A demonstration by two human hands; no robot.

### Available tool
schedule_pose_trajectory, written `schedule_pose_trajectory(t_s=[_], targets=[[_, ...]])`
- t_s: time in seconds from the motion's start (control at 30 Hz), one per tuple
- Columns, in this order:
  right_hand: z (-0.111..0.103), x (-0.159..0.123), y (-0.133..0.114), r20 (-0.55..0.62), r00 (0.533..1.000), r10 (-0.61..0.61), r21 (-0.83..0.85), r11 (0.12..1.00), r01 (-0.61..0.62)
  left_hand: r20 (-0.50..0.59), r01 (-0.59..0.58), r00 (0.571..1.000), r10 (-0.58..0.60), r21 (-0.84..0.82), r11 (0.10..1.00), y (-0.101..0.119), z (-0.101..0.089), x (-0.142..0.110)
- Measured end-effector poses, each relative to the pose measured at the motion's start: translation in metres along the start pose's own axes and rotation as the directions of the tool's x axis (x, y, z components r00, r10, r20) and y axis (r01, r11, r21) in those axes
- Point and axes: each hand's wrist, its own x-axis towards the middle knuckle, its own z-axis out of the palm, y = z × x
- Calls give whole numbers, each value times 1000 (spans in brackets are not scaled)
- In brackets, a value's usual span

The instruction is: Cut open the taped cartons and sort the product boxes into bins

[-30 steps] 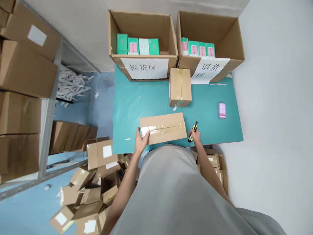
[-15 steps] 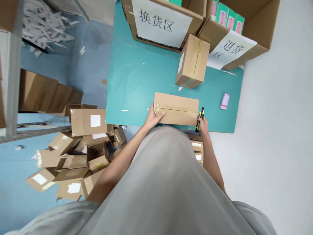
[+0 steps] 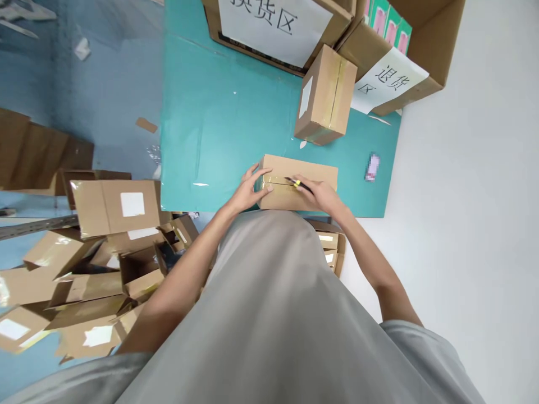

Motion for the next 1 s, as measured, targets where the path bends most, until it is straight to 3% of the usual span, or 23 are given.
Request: schedule_pose_trajectory(t_s=[0.13, 0.37, 0.83, 1.0], targets=[[-1, 25, -34, 169, 985, -47, -178, 981, 78, 56, 38, 998, -33, -99, 994, -7, -1, 2], [-5, 44, -51, 285, 958, -32, -350, 927, 135, 82, 62, 995, -48, -169, 984, -8, 1, -1], [-20, 55, -74, 375, 927, 1, -491, 848, 198, 84, 51, 996, -38, -161, 986, -9, 3, -1], [-21, 56, -72, 378, 925, -40, -523, 815, 249, 74, 60, 996, -49, -150, 987, -8, 1, -2]])
